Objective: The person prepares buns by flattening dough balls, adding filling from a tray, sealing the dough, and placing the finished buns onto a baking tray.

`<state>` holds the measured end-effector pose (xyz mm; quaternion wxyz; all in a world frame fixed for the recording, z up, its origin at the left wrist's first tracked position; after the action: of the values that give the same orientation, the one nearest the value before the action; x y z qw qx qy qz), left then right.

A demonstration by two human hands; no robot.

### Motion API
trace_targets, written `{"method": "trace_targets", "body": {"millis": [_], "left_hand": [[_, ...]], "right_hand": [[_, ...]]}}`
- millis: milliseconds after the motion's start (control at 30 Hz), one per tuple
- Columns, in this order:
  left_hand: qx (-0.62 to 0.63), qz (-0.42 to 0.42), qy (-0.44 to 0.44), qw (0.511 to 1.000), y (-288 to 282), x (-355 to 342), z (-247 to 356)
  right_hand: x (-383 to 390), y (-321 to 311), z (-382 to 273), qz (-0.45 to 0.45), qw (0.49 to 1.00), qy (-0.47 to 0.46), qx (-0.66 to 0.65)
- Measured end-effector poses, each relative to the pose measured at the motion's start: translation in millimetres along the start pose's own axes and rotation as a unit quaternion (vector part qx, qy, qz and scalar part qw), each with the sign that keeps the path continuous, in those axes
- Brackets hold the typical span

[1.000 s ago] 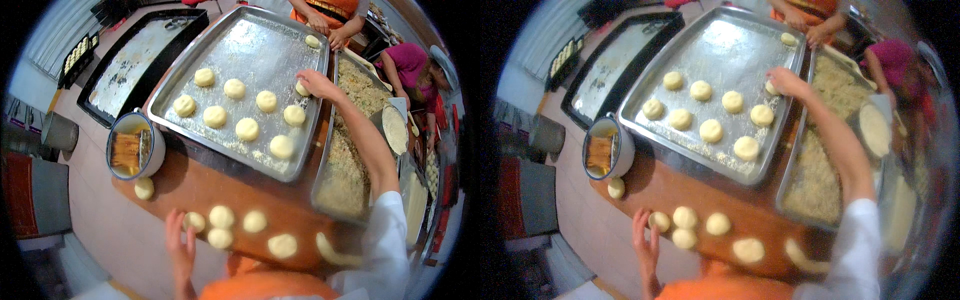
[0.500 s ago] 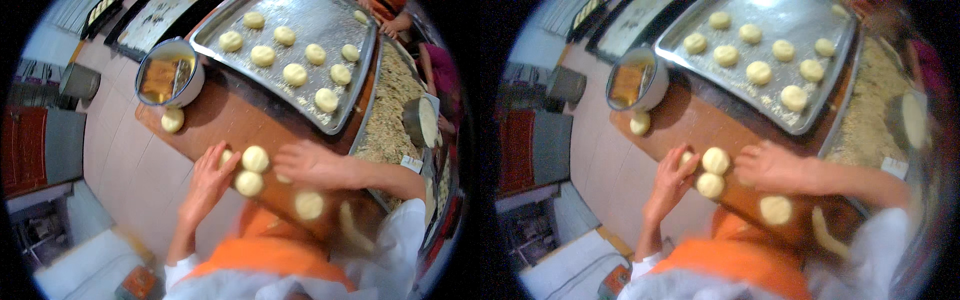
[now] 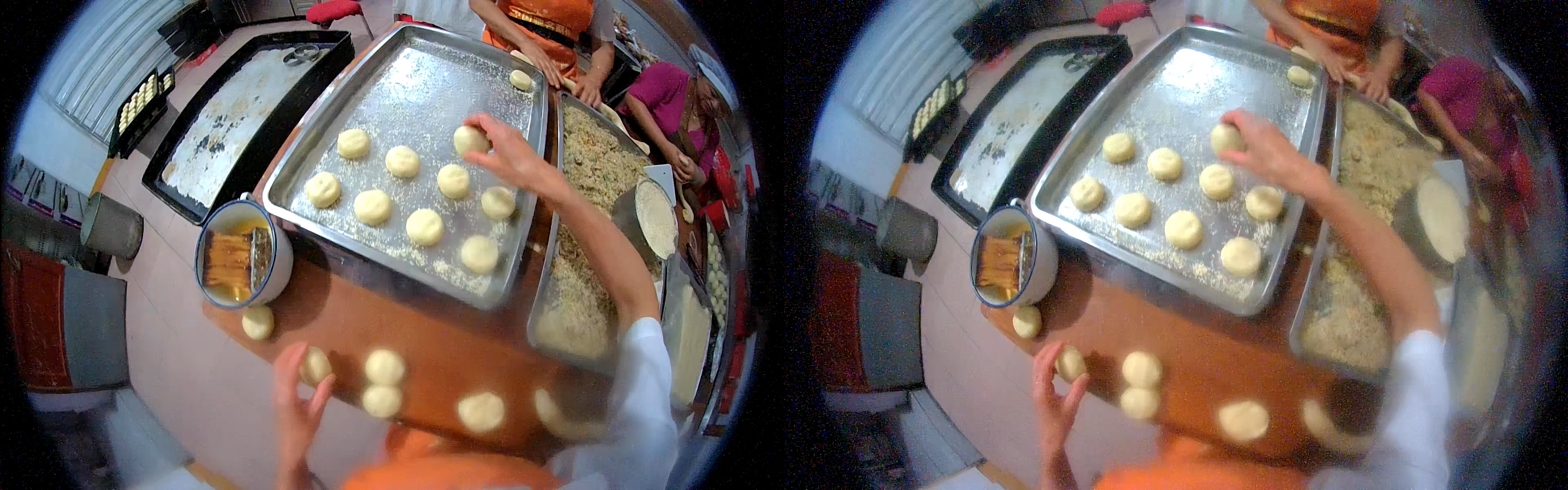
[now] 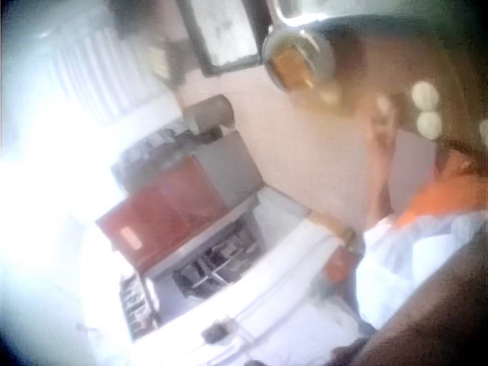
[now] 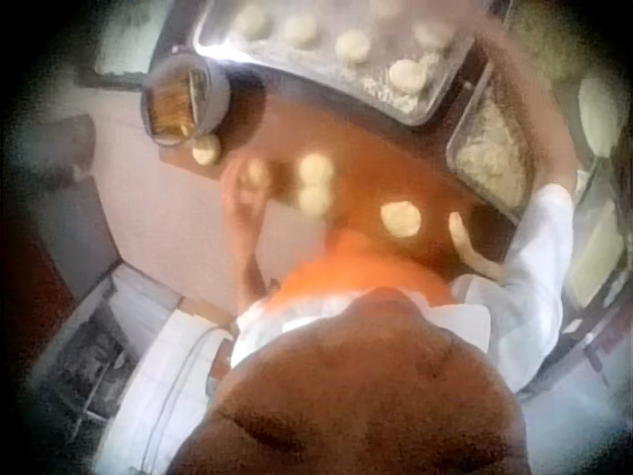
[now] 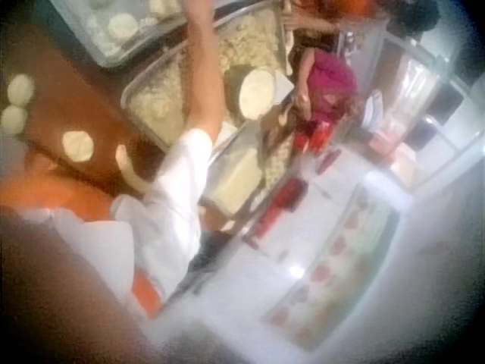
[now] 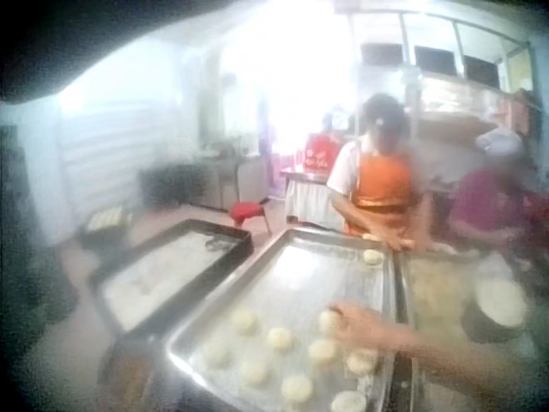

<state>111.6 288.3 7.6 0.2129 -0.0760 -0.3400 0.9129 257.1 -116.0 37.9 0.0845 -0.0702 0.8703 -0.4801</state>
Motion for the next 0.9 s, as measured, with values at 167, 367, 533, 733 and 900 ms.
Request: {"method": "trace_targets", "body": {"millis": [167, 367, 533, 733, 900], "left_hand": [[-0.019, 0.007, 0.076, 0.997, -13, -63, 31], [-0.077, -0.005, 0.2, 0.977, 7, -208, 80], [-0.14, -0.058, 0.253, 0.956, 60, -335, 90], [-0.181, -0.174, 0.225, 0.942, 133, -407, 73], [-0.16, -0.118, 0.325, 0.925, 114, -378, 85]], "right_hand": [[-37, 17, 58, -0.059, 0.996, 0.032, 0.061], [-21, 13, 83, -0.064, 0.994, 0.03, 0.082], [-14, -3, 58, -0.09, 0.996, -0.02, 0.013], [26, -24, 12, -0.111, 0.993, -0.027, -0.004], [52, -34, -9, -0.045, 0.995, -0.086, 0.019]]}}
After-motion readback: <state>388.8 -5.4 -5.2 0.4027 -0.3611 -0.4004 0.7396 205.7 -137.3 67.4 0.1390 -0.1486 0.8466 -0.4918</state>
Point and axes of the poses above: each hand's wrist, its own x-axis away from the middle knuckle, its own y-axis out of the palm, z = x × y, the point moved 5 cm from there along -x, towards the middle knuckle, and after that the axes turned 12 degrees about -z, right-handed, at the moved point
